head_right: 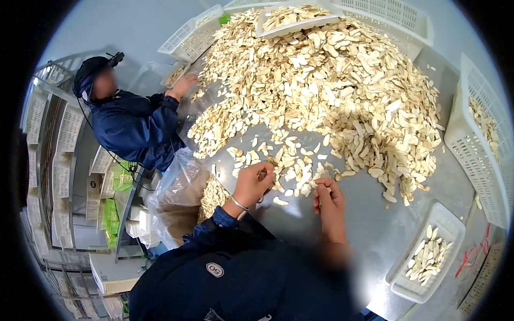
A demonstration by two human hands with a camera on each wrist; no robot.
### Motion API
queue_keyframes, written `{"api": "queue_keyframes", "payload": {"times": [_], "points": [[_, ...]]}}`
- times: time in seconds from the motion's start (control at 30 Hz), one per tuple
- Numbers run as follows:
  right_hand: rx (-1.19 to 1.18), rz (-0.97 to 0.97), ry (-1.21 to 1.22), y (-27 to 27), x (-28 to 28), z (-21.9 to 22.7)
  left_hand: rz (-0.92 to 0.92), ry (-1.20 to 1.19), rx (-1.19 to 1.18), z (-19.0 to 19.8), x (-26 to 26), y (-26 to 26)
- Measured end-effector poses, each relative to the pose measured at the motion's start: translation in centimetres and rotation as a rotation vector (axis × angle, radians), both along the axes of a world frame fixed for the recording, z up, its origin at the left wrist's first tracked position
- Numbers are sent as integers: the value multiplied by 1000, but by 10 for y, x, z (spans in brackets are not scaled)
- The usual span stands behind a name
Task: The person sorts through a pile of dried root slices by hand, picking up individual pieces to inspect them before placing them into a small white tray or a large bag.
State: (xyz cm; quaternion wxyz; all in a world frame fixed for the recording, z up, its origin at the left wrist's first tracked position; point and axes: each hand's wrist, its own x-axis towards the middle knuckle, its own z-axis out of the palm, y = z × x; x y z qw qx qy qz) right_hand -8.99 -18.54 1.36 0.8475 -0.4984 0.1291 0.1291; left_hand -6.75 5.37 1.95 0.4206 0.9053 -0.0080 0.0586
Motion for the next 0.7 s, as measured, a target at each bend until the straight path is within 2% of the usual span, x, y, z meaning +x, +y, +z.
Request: {"api": "queue_keyframes", "payload": {"times": [0.33, 0.53, 0.6, 0.63, 0.67, 0.7], "points": [[-11, -25, -18, -2, 1, -3, 50, -67, 39, -9, 8, 10], [-13, -59, -39, -3, 1, -5, 45, -72, 73, 6, 8, 4], [-10, -102, -39, -5, 2, -4, 15, -205, 46, -6, 10, -15], [0, -128, -29, -5, 2, -7, -105, -65, 19, 12, 6, -28], [10, -154, -19, -4, 2, -8, -207, -67, 136, 7, 7, -35], [1, -153, -28, -4, 3, -9, -237, -69, 156, 2, 4, -45]]}}
